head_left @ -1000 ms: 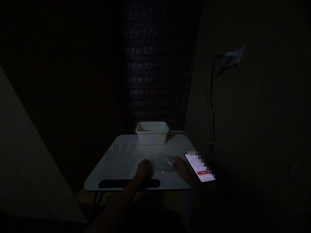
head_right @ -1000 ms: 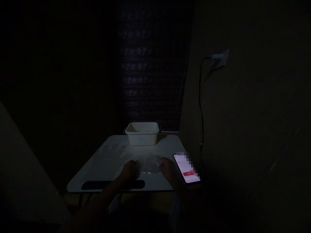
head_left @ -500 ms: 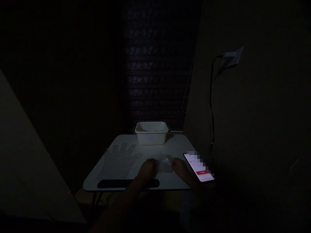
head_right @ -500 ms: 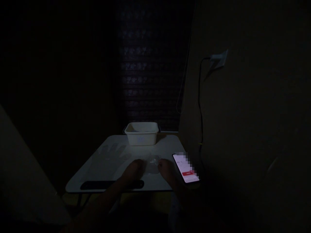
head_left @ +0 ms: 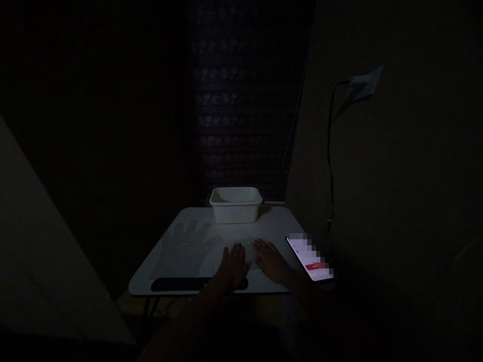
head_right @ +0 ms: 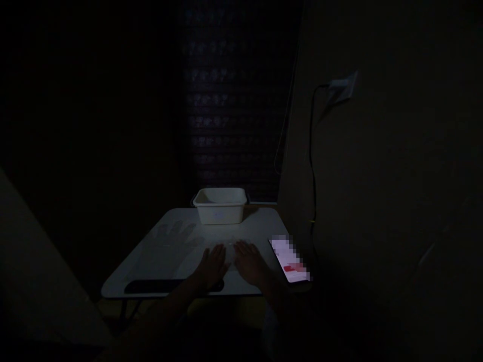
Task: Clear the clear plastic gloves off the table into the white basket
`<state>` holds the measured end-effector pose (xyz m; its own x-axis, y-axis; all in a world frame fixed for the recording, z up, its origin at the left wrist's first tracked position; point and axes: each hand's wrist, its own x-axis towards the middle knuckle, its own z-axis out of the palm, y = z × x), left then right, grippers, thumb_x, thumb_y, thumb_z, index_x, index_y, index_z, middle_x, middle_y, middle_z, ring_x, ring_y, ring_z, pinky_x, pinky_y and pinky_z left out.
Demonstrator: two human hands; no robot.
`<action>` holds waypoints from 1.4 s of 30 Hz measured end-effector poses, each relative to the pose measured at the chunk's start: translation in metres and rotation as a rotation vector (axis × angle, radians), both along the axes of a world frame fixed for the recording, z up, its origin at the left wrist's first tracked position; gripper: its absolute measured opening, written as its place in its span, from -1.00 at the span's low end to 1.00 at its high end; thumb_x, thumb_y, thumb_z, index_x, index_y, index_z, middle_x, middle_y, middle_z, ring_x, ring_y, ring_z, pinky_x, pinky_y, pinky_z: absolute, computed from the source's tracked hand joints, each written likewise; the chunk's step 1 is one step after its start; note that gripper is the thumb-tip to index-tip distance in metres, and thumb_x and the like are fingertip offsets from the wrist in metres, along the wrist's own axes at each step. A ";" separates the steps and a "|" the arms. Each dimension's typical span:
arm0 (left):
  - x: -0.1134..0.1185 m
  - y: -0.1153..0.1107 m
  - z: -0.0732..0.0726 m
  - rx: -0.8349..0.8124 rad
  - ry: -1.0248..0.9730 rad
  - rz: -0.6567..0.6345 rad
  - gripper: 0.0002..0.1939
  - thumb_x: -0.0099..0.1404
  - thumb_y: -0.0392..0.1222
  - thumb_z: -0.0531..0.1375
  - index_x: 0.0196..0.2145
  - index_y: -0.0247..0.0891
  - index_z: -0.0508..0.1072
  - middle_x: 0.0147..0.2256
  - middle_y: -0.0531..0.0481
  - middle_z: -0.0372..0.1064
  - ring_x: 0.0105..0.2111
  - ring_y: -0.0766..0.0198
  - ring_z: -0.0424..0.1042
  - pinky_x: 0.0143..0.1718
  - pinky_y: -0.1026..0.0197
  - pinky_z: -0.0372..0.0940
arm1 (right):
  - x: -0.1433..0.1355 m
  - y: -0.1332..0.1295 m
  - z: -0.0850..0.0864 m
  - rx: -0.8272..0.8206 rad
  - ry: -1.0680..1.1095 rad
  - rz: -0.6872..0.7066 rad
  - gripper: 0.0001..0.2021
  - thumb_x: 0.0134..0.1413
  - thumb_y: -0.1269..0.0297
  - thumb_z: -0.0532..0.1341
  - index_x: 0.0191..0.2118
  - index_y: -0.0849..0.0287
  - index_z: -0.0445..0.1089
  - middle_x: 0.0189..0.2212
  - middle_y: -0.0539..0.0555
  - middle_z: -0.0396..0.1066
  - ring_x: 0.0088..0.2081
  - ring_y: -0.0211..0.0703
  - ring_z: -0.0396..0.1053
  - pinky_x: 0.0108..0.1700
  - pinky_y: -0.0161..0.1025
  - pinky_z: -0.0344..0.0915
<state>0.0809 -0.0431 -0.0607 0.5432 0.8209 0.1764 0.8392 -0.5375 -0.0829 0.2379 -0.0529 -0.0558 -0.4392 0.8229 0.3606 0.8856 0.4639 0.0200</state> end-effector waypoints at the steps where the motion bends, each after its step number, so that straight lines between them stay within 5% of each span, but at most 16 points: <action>1: 0.000 0.000 0.001 -0.001 0.007 0.014 -0.48 0.14 -0.04 -0.30 -0.02 -0.43 -0.03 0.01 -0.23 -0.15 0.01 0.10 -0.24 -0.11 -0.06 -0.23 | -0.001 0.000 -0.004 -0.004 -0.006 -0.008 -0.60 -0.01 0.24 -0.22 -0.02 0.23 -0.02 -0.03 0.11 0.00 0.00 -0.19 -0.12 -0.03 -0.15 -0.22; 12: -0.004 0.003 0.010 -0.028 -0.035 0.104 -0.39 0.11 0.07 -0.34 -0.04 -0.43 0.00 0.00 -0.26 -0.13 -0.01 0.04 -0.21 -0.13 -0.13 -0.27 | 0.021 0.001 -0.001 -0.057 -0.022 -0.155 -0.58 -0.01 0.17 -0.24 -0.05 0.20 0.02 -0.03 0.15 -0.01 0.00 -0.12 -0.13 -0.05 0.06 -0.34; 20: 0.001 0.014 0.007 -0.027 -0.052 0.014 -0.52 0.16 -0.09 -0.34 -0.03 -0.37 -0.01 0.01 -0.19 -0.13 -0.01 0.16 -0.17 -0.12 -0.10 -0.21 | -0.002 0.016 -0.005 -0.048 -0.035 -0.058 -0.57 -0.01 0.18 -0.27 -0.01 0.20 -0.06 0.00 0.10 -0.07 0.01 -0.20 -0.17 -0.02 -0.05 -0.33; 33: -0.004 0.016 0.001 0.026 -0.014 0.137 -0.38 0.09 0.08 -0.34 -0.03 -0.42 -0.01 0.01 -0.24 -0.15 0.00 0.06 -0.21 -0.15 -0.16 -0.24 | -0.002 0.018 -0.010 -0.107 -0.014 -0.131 -0.52 -0.03 0.10 -0.31 0.00 0.20 -0.09 0.02 0.13 -0.13 0.02 -0.14 -0.20 -0.06 0.07 -0.33; 42: -0.013 0.019 0.005 0.072 -0.035 0.178 -0.48 0.14 -0.04 -0.33 -0.04 -0.41 0.00 0.01 -0.20 -0.13 0.00 0.10 -0.19 -0.12 -0.12 -0.25 | 0.004 0.019 -0.006 -0.103 -0.006 -0.112 -0.55 -0.01 0.14 -0.32 0.00 0.17 -0.09 0.01 0.09 -0.09 0.02 -0.19 -0.18 -0.05 0.04 -0.33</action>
<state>0.0681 -0.0239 -0.0553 0.3833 0.8880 0.2540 0.9234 -0.3743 -0.0848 0.2422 -0.0336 -0.0617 -0.3446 0.8994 0.2691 0.9320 0.3621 -0.0168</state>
